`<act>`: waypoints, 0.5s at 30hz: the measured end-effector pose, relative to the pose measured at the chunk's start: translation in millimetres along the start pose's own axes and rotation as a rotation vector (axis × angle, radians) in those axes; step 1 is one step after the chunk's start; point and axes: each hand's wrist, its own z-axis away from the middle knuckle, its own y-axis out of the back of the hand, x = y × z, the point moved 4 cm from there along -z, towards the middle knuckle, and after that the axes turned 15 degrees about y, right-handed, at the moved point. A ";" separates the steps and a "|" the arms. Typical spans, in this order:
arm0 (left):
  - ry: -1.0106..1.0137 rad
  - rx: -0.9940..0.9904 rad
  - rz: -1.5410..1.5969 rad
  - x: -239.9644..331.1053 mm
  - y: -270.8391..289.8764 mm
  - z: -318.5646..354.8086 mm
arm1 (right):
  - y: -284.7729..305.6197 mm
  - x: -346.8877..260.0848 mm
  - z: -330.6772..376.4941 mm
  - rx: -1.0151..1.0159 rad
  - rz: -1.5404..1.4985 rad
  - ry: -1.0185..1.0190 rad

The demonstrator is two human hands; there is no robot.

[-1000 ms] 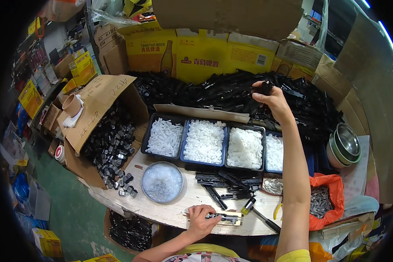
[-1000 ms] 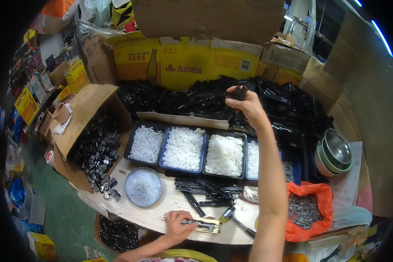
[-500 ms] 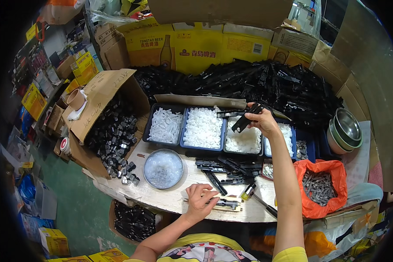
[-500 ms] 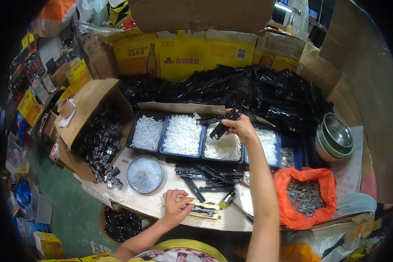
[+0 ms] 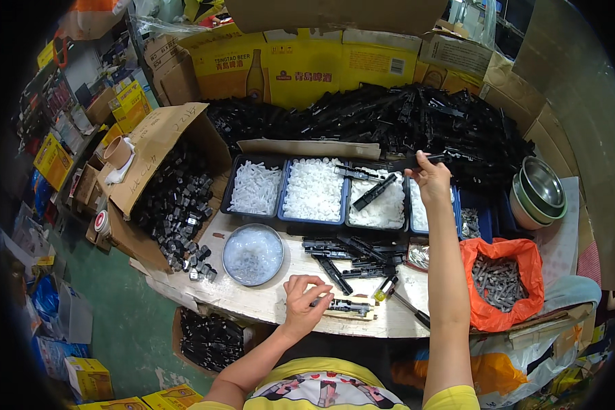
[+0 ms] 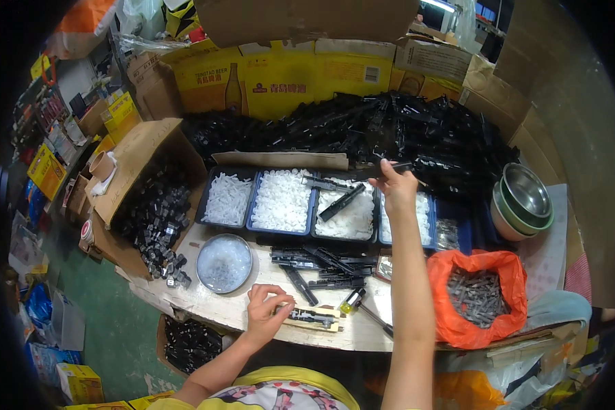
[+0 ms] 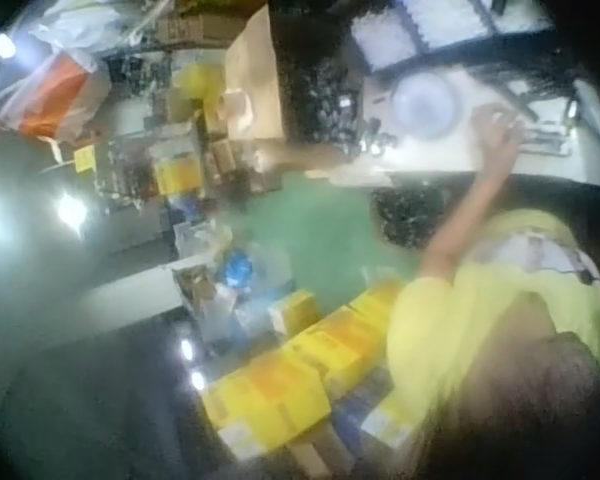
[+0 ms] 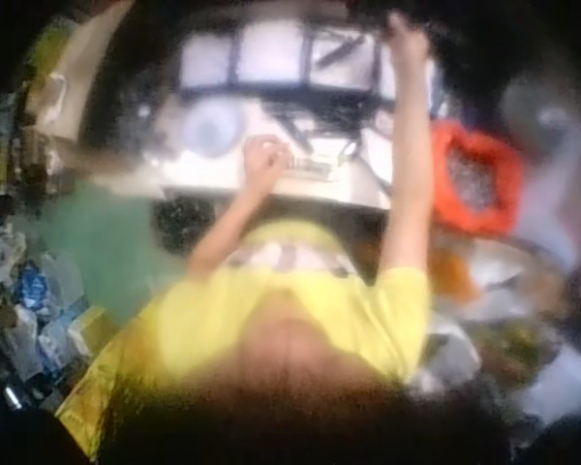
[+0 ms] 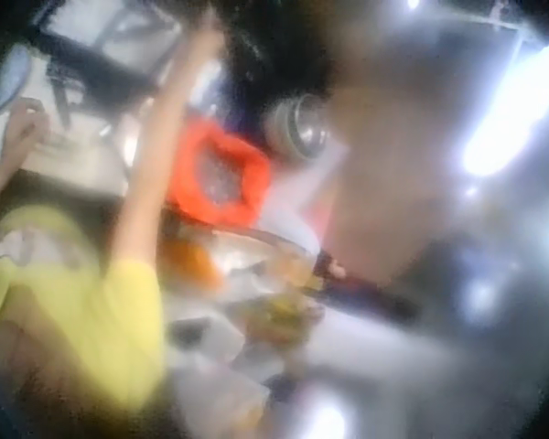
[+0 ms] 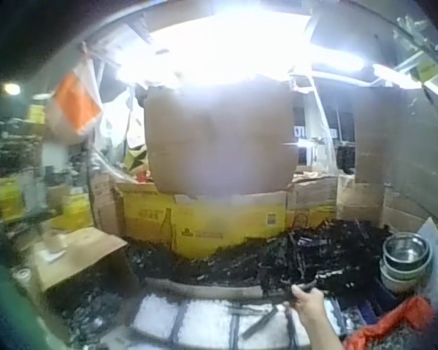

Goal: The person assembles small metal lock bodies by hand. They pick up a lock body, insert a white plastic component, and use a hammer to tap the assembly into place on a wooden jig. The person then removes the finished unit and places it into a cardboard box. This process is repeated continuously throughout the video.

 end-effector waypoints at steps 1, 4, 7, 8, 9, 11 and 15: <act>0.035 0.011 0.035 -1.2 1.9 0.7 | -4.5 -8.1 10.9 -0.049 -0.104 -0.030; 0.120 0.066 0.137 -5.4 3.9 3.5 | -38.2 -18.1 91.9 -0.175 -0.132 -0.186; 0.496 -0.065 0.778 -2.7 -8.3 1.7 | -32.4 -10.2 176.8 -0.240 -0.116 -0.375; 0.553 -0.140 0.836 -1.1 -11.0 3.2 | -26.9 -1.9 198.7 -0.212 -0.148 -0.409; 0.611 -0.212 0.896 -0.3 -12.0 4.0 | -22.9 5.6 216.1 -0.182 -0.180 -0.444; 0.590 -0.297 0.771 -1.4 -9.3 6.7 | -16.5 4.5 236.1 -0.144 -0.211 -0.502; 0.718 -0.363 0.861 -20.0 5.0 16.9 | -8.1 -41.7 234.1 -0.352 0.751 0.416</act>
